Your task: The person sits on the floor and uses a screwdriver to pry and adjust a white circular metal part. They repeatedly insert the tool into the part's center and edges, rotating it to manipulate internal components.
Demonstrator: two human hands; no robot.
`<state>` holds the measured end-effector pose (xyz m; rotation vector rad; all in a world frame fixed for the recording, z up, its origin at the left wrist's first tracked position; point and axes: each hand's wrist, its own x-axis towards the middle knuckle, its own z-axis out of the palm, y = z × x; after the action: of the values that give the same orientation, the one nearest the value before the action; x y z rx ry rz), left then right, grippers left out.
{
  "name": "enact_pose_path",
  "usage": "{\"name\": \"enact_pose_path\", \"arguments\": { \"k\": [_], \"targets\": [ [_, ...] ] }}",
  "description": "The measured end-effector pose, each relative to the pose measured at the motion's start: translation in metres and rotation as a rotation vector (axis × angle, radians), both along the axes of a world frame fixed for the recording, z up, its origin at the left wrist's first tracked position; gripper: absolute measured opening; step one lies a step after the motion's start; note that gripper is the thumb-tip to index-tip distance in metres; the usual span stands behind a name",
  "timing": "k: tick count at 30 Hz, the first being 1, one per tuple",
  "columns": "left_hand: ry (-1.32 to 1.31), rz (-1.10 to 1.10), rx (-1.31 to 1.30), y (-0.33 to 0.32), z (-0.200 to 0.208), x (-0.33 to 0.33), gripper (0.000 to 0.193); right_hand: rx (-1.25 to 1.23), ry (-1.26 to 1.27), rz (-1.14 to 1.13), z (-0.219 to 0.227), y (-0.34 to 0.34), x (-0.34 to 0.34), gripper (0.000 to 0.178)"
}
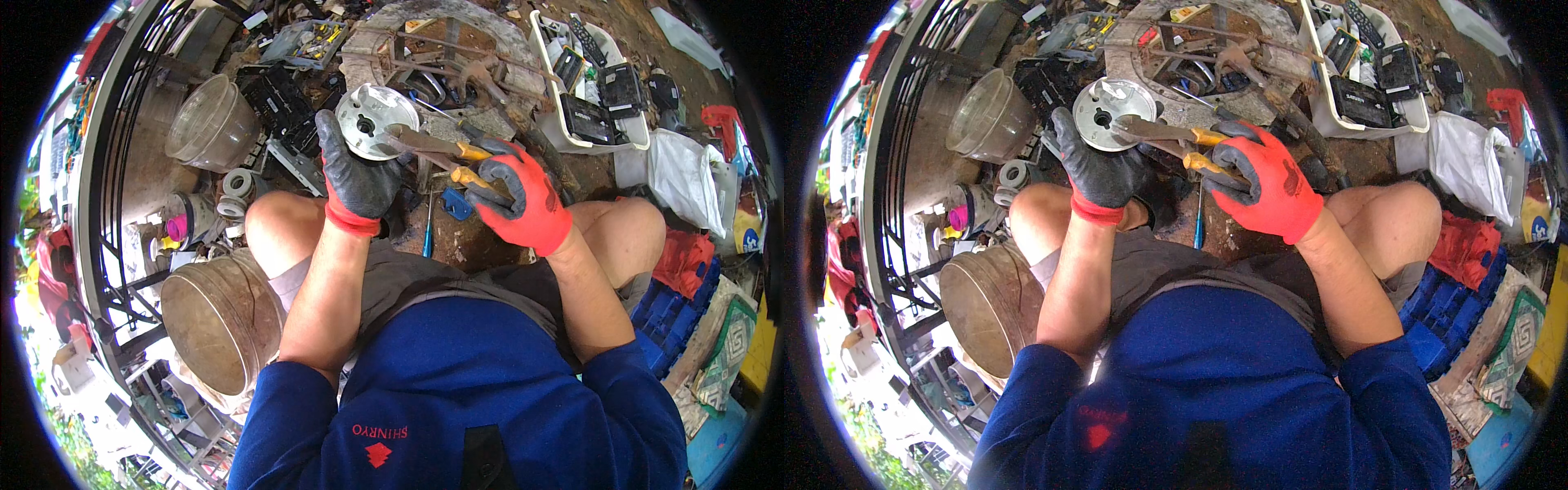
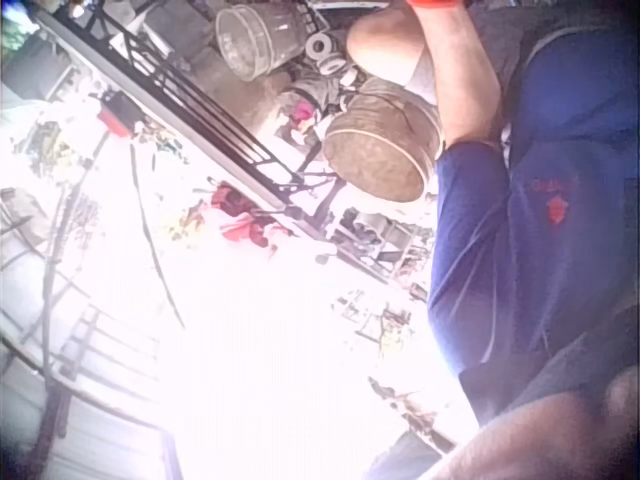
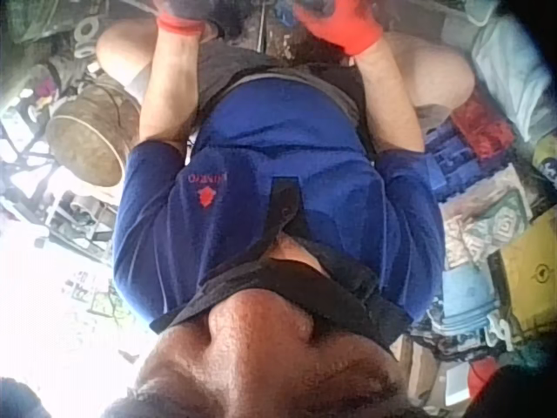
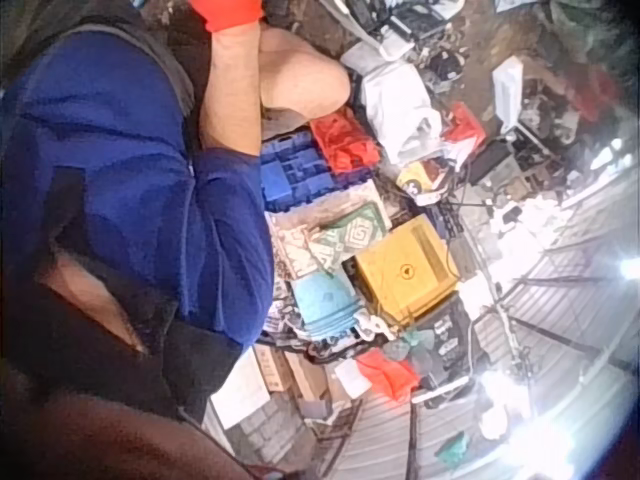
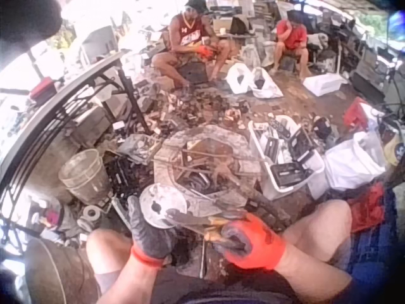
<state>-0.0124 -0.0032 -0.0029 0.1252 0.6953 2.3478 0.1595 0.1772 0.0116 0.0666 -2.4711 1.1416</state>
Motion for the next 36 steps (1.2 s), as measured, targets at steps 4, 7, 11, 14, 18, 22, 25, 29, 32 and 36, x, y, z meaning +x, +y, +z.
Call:
{"name": "enact_pose_path", "arguments": {
  "k": [4,7,11,14,18,22,25,29,32,36],
  "targets": [
    [0.015,-0.006,-0.029,0.000,-0.003,0.000,0.073,0.033,0.073,0.035,-0.005,-0.002,0.000,0.049],
    [0.008,-0.026,-0.036,0.000,-0.005,0.000,0.075,0.039,0.089,0.018,-0.007,-0.004,0.001,0.051],
    [0.013,-0.058,-0.056,0.000,-0.005,0.001,0.077,0.048,0.093,0.023,-0.010,-0.003,0.001,0.051],
    [0.006,-0.045,-0.058,0.001,-0.005,0.005,0.077,0.066,0.098,0.053,-0.006,-0.002,-0.001,0.053],
    [-0.006,-0.035,-0.045,0.002,-0.005,0.004,0.077,0.065,0.059,0.040,0.001,-0.005,-0.001,0.052],
    [0.007,-0.027,-0.051,0.002,-0.005,0.004,0.077,0.085,0.057,0.051,0.001,-0.004,-0.001,0.051],
    [0.003,-0.012,-0.078,0.002,-0.006,0.004,0.080,0.095,0.082,0.057,0.002,-0.004,-0.002,0.052],
    [0.006,-0.004,-0.128,0.000,-0.013,0.001,0.086,0.115,0.088,0.063,0.000,-0.003,-0.004,0.054],
    [0.015,-0.032,-0.125,-0.001,-0.015,0.001,0.086,0.111,0.088,0.069,0.002,-0.002,-0.005,0.053],
    [0.050,-0.024,-0.151,0.001,-0.012,0.003,0.087,0.115,0.071,0.079,-0.002,0.000,-0.003,0.053]
  ]
}}
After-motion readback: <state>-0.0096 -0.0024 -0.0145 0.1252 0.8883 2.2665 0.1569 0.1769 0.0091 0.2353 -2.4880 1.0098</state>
